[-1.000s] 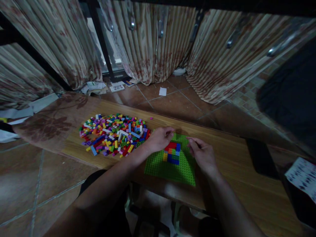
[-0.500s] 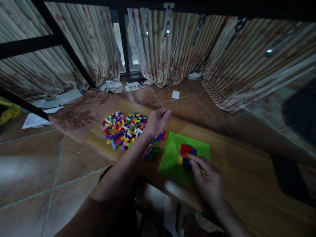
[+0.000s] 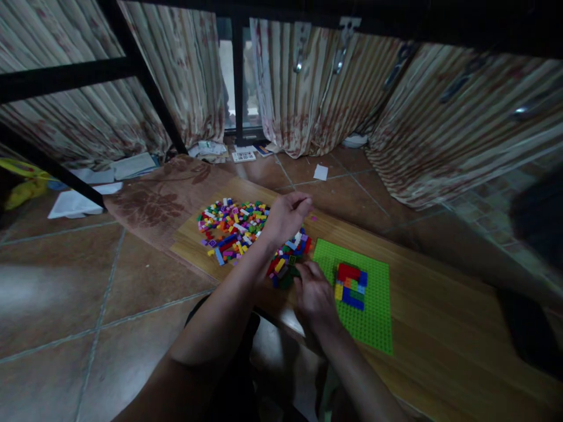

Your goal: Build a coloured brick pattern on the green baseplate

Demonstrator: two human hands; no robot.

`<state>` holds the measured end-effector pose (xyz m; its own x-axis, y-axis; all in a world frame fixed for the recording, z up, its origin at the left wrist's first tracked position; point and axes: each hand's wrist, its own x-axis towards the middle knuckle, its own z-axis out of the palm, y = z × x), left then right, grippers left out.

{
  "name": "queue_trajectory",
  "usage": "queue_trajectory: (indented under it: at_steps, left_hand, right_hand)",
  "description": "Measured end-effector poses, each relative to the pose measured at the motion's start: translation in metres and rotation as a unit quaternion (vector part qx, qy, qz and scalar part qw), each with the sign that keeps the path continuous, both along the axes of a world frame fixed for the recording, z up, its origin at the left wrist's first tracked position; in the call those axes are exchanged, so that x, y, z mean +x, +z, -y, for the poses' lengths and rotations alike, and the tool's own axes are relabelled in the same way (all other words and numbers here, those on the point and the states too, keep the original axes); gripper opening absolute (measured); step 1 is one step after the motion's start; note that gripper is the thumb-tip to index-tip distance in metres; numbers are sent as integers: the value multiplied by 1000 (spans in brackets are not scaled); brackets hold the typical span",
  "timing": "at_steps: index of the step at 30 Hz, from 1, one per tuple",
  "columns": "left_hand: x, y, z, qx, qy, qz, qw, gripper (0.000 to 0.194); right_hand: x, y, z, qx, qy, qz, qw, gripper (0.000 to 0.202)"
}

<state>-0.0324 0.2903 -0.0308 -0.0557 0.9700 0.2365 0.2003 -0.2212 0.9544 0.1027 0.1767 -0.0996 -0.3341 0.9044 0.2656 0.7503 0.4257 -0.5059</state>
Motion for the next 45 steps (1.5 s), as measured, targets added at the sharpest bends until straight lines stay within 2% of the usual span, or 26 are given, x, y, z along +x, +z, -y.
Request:
queue_trajectory:
  at_steps: [4, 7, 11, 14, 17, 21, 26, 36, 41, 45]
  left_hand:
    - [2, -3, 0, -4, -19, -27, 999, 25]
    - [10, -7, 1, 5, -41, -41, 998, 25]
    - [26, -9, 6, -2, -64, -76, 995, 26]
    - [41, -10, 15, -10, -100, -131, 986, 25]
    - [57, -12, 23, -19, -139, -198, 970, 25]
    - [71, -16, 29, -37, -169, -258, 951, 28]
    - [78, -22, 32, -45, -196, -304, 931, 28]
    - [83, -26, 33, -55, -201, -316, 926, 29]
    - [84, -27, 33, -66, -208, -318, 923, 29]
    - [84, -29, 34, -80, -213, -319, 920, 28]
  right_hand:
    - [-3, 2, -5, -31, 8, 40, 999, 29]
    - [10, 12, 3, -28, -4, 34, 999, 25]
    - [63, 29, 10, 12, -59, 0, 998, 24]
    - [111, 35, 4, 16, -100, 6, 995, 24]
    - [136, 33, -8, 4, -84, 20, 996, 26]
    - [134, 25, -18, -2, -36, 25, 999, 26]
    - [129, 17, -20, 7, -35, 48, 998, 25]
    - [130, 16, -23, 16, -27, 68, 997, 23]
    - [131, 18, -22, 25, -44, 58, 997, 24]
    - [140, 21, -19, 21, -93, -5, 995, 24]
